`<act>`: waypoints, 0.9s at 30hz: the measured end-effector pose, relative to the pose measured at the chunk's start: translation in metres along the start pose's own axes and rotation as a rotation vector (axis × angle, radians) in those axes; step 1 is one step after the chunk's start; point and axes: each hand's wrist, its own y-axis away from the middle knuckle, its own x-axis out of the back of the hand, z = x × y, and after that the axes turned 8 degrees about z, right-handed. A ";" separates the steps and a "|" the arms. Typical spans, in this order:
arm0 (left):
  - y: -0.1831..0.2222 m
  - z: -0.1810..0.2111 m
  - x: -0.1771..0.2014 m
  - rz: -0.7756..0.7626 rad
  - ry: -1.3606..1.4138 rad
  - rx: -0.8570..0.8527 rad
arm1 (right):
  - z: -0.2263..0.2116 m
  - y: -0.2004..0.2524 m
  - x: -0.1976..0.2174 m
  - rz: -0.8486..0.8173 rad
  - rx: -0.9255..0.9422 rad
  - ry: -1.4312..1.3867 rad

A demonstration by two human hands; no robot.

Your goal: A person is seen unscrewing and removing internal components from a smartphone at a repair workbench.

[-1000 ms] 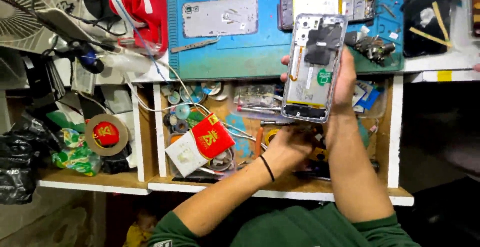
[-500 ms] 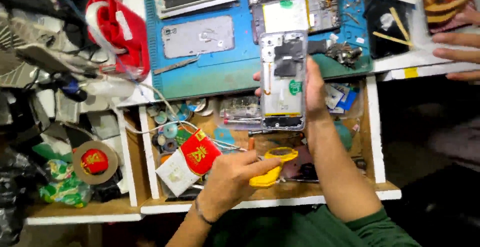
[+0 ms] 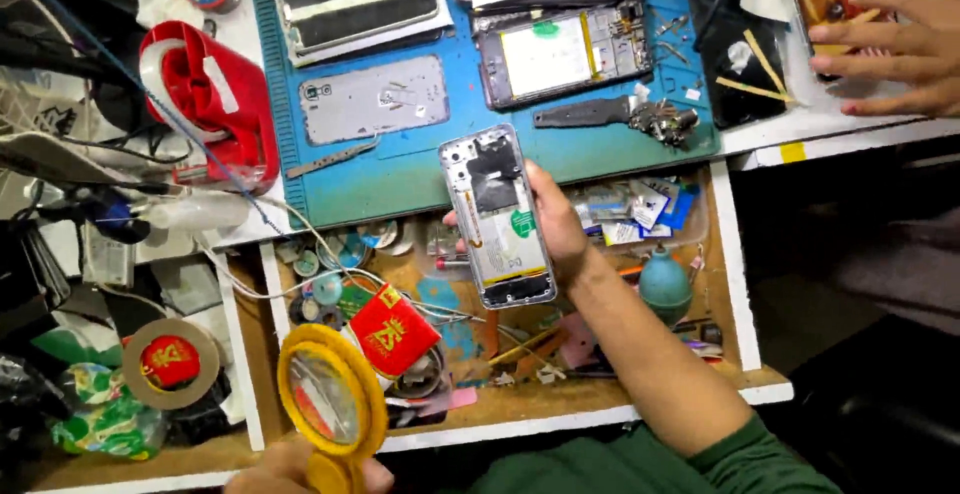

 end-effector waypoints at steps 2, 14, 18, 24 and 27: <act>-0.025 -0.023 0.000 -0.327 0.489 -0.428 | 0.002 -0.001 0.000 0.007 0.000 0.012; -0.067 0.059 -0.062 0.050 1.106 -1.134 | 0.005 -0.009 0.005 0.076 -0.047 0.058; -0.113 0.063 -0.095 0.459 0.989 -1.343 | 0.000 -0.009 -0.001 0.080 -0.033 0.071; -0.131 0.069 -0.124 0.340 0.891 -1.430 | 0.002 -0.012 -0.007 0.114 0.007 0.022; -0.145 0.059 -0.144 0.229 0.790 -1.533 | 0.002 -0.013 -0.011 0.095 0.033 -0.010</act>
